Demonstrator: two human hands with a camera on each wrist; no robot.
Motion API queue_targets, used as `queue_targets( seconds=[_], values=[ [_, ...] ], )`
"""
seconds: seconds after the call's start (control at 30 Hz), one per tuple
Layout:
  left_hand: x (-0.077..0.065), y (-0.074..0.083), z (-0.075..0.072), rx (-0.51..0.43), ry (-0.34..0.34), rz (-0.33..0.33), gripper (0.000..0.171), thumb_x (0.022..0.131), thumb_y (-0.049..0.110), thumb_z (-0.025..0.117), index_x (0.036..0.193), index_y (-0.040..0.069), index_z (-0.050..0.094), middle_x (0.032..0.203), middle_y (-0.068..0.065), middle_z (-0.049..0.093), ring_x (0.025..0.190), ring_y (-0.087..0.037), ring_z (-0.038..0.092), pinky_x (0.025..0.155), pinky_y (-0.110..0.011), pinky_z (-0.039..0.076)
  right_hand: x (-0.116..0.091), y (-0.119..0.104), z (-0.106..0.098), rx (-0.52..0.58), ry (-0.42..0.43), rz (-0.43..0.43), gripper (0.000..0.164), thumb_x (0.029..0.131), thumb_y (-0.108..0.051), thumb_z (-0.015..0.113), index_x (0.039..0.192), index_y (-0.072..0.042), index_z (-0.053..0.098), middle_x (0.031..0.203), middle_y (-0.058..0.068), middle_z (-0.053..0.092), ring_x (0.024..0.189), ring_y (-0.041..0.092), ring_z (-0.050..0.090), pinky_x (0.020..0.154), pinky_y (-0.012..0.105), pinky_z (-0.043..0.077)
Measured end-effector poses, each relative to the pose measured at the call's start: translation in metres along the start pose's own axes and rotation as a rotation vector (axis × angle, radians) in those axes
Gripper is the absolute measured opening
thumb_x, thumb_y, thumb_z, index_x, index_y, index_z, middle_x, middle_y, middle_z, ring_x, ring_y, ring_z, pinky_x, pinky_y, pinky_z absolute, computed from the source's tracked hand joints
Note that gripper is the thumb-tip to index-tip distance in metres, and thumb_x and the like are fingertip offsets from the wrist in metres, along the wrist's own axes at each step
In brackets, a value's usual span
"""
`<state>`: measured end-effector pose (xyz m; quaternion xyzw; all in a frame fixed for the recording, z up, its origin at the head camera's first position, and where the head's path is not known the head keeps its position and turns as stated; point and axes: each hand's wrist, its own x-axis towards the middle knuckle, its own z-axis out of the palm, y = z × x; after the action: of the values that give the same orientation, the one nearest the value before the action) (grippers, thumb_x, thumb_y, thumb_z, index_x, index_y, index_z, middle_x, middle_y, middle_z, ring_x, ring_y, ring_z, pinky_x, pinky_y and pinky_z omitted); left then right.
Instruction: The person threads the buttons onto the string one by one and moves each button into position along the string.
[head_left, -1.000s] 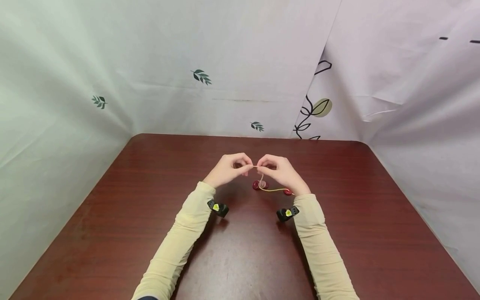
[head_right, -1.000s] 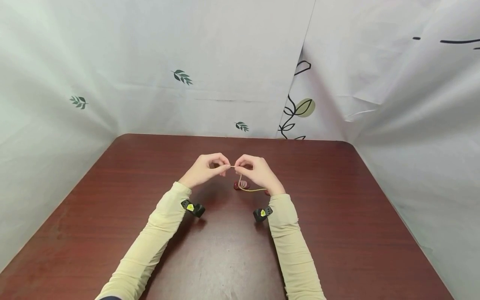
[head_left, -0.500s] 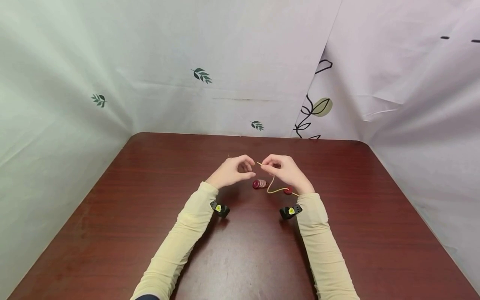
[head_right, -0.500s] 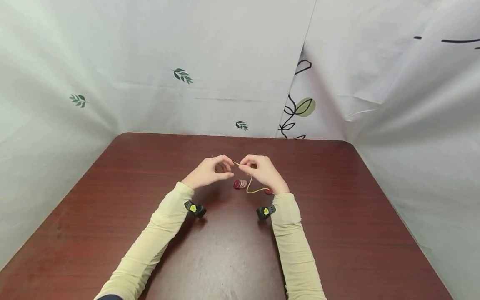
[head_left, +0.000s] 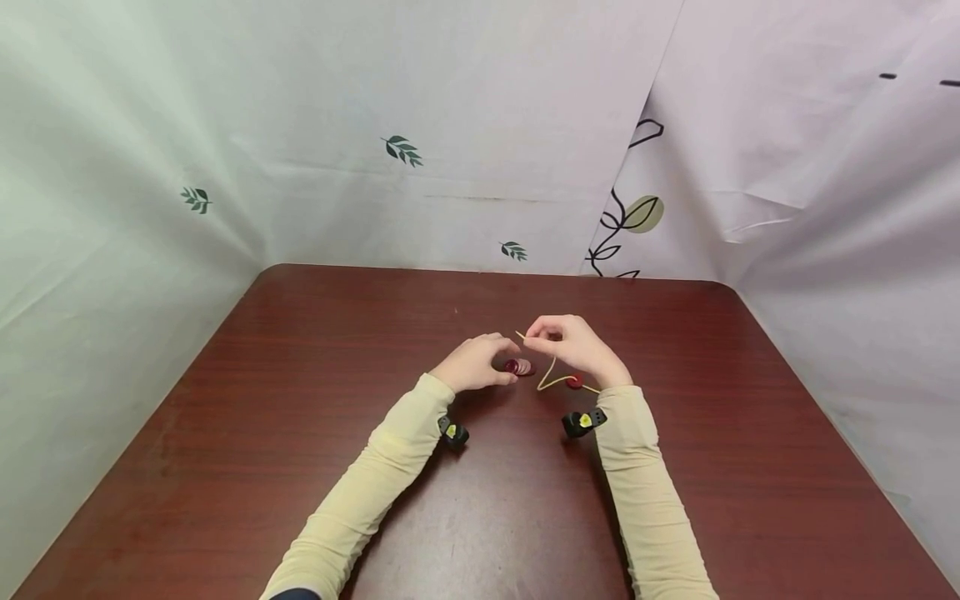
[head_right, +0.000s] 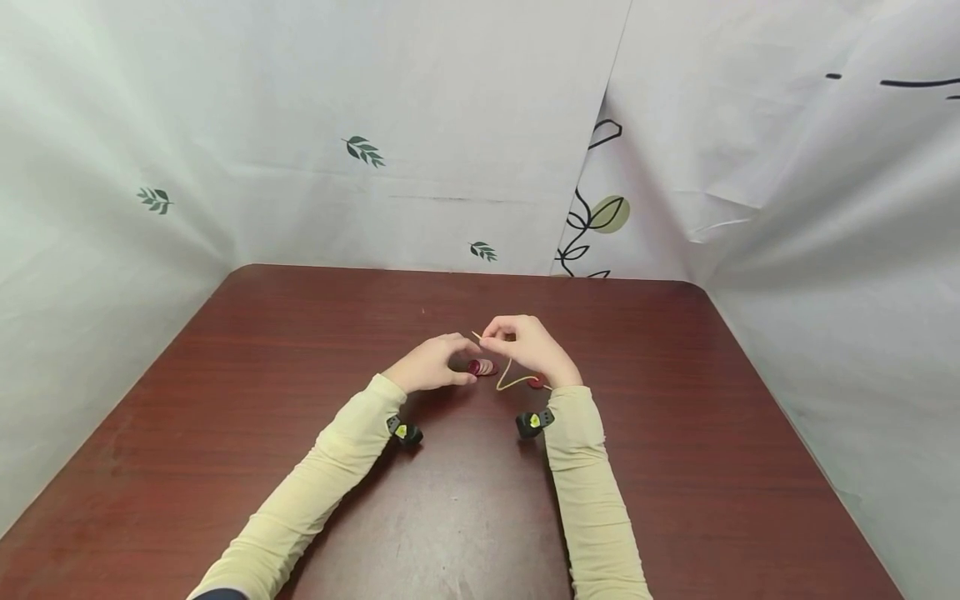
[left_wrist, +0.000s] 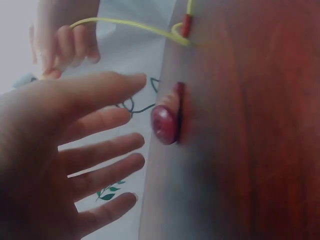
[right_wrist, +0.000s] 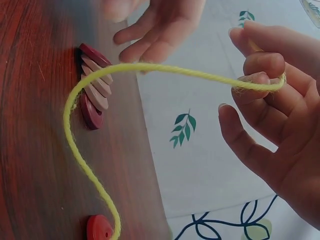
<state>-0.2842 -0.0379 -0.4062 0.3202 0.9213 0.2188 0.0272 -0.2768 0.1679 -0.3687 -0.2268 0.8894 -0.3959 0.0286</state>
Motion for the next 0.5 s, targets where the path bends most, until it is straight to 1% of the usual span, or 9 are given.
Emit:
queue_targets(
  seconds=[0.07, 0.2, 0.37, 0.43, 0.5],
  values=[
    [0.0001, 0.0004, 0.0030, 0.025, -0.009, 0.007, 0.043, 0.082, 0.029, 0.075, 0.121, 0.014, 0.064, 0.117, -0.006, 0.065, 0.109, -0.023, 0.062, 0.097, -0.043, 0.047, -0.0001, 0.0005, -0.0002, -0.003, -0.008, 0.006, 0.008, 0.090, -0.022, 0.067, 0.089, -0.014, 0.069, 0.072, 0.017, 0.062, 0.064, 0.012, 0.045, 0.062, 0.026, 0.037],
    [-0.0004, 0.0009, 0.0056, 0.063, -0.017, 0.026, 0.039, 0.081, 0.025, 0.076, 0.117, 0.016, 0.066, 0.112, -0.005, 0.065, 0.103, -0.023, 0.063, 0.092, -0.042, 0.049, -0.0005, -0.0005, -0.0007, -0.017, -0.016, -0.001, 0.008, 0.090, -0.021, 0.068, 0.089, -0.014, 0.069, 0.072, 0.016, 0.062, 0.064, 0.012, 0.046, 0.062, 0.026, 0.037],
    [-0.0007, 0.0003, 0.0070, 0.098, -0.019, 0.031, 0.032, 0.082, 0.020, 0.075, 0.113, 0.015, 0.066, 0.106, -0.004, 0.065, 0.097, -0.021, 0.064, 0.087, -0.039, 0.050, -0.0012, -0.0013, -0.0020, -0.026, -0.012, -0.023, 0.007, 0.089, -0.021, 0.068, 0.089, -0.013, 0.069, 0.067, 0.004, 0.059, 0.064, 0.011, 0.045, 0.061, 0.026, 0.035],
    [-0.0004, 0.0001, 0.0079, 0.096, -0.020, 0.024, 0.030, 0.083, 0.017, 0.075, 0.111, 0.014, 0.065, 0.105, -0.004, 0.065, 0.095, -0.020, 0.063, 0.087, -0.037, 0.050, -0.0015, -0.0005, -0.0024, -0.032, -0.011, -0.025, 0.007, 0.089, -0.021, 0.068, 0.089, -0.014, 0.069, 0.066, -0.001, 0.057, 0.063, 0.011, 0.045, 0.060, 0.025, 0.035],
    [0.0000, 0.0001, 0.0090, 0.088, -0.020, 0.017, 0.027, 0.083, 0.015, 0.075, 0.108, 0.013, 0.064, 0.104, -0.004, 0.064, 0.094, -0.019, 0.062, 0.087, -0.036, 0.050, -0.0018, 0.0006, -0.0028, -0.037, -0.010, -0.024, 0.007, 0.089, -0.021, 0.068, 0.089, -0.014, 0.069, 0.066, -0.002, 0.057, 0.063, 0.011, 0.046, 0.061, 0.025, 0.036]
  ],
)
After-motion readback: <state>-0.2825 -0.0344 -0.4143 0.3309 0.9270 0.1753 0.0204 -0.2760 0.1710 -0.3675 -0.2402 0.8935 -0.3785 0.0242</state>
